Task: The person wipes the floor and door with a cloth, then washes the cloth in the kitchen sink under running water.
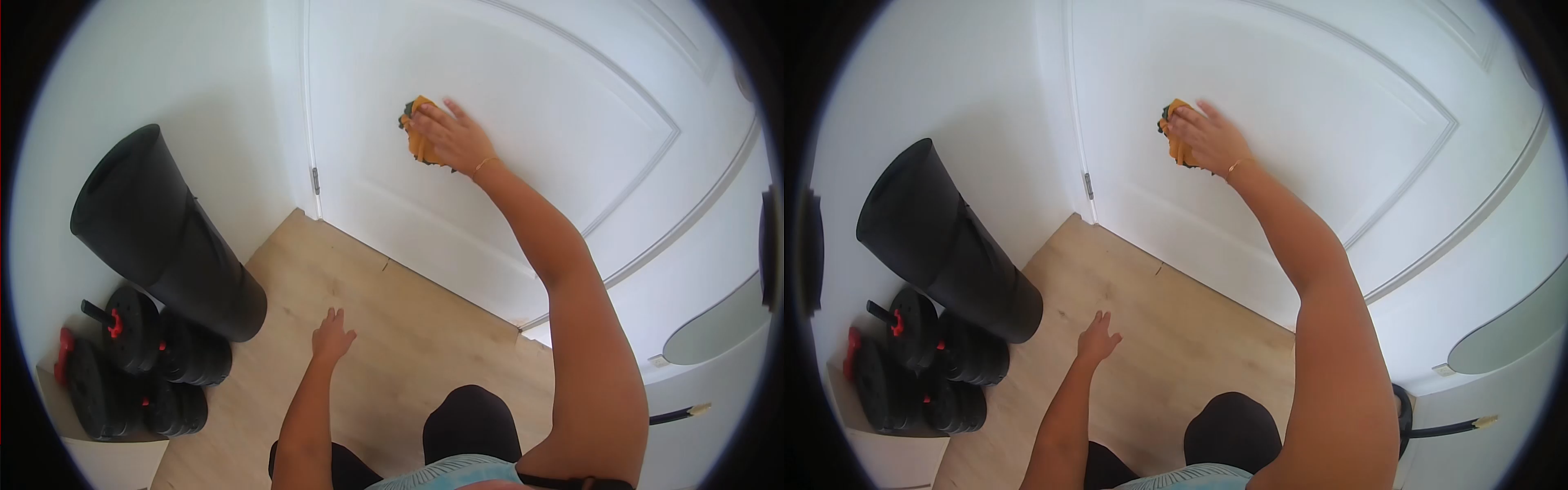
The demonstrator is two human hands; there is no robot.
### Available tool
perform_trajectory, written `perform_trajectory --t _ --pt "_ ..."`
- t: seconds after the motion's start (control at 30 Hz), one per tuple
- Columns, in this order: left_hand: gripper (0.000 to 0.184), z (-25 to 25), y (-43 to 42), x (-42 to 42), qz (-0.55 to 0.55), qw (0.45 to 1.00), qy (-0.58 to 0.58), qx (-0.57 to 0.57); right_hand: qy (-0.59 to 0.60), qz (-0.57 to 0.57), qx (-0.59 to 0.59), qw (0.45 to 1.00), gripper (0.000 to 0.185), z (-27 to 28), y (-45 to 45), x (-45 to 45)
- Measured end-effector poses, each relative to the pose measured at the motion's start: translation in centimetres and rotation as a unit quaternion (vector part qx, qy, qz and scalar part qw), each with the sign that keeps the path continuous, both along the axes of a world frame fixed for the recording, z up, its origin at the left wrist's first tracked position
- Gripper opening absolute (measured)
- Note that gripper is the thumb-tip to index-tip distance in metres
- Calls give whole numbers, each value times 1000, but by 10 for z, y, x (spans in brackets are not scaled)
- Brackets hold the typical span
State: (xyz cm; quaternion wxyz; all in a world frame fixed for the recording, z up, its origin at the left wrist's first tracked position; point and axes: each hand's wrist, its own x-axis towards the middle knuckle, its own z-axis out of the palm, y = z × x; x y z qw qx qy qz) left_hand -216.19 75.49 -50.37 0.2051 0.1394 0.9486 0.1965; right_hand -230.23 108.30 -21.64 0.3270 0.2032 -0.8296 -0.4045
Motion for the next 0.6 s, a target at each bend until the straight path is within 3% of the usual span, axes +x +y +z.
perform_trajectory --t 0.03,0.1,0.17,0.23,0.33,0.37,0.4,0.43,0.5,0.6 --pt "68 1 -2 -1 -7 1000 1 1 -11 2 8 1000 50 11 -8 -5" --pt "67 2 -7 -2 -7 1000 -15 -15 127 -31 -21 991 45 60 -31 -26" --pt "66 -1 -2 -1 -13 999 -38 -31 99 -197 -49 974 42 124 -60 -29" --pt "62 -5 0 -5 -9 999 -30 -27 212 40 -116 969 45 131 -58 -68" --pt "58 7 10 -6 -49 996 -74 -21 133 28 -73 988 47 76 -63 -88" --pt "58 4 14 -3 -51 995 -78 -24 19 17 -167 986 42 32 -59 -118" --pt "57 1 16 -1 -57 995 -76 -17 98 -21 -6 995 45 -1 -69 -85" --pt "57 -2 18 -4 -65 995 -72 -11 42 19 -28 999 49 -51 -59 -94" --pt "57 -16 13 0 -69 996 -53 -12 -19 -32 -6 999 51 -134 -49 -73" --pt "57 -23 6 2 -88 994 -58 -35 -83 -91 -13 992 53 -180 0 -3"
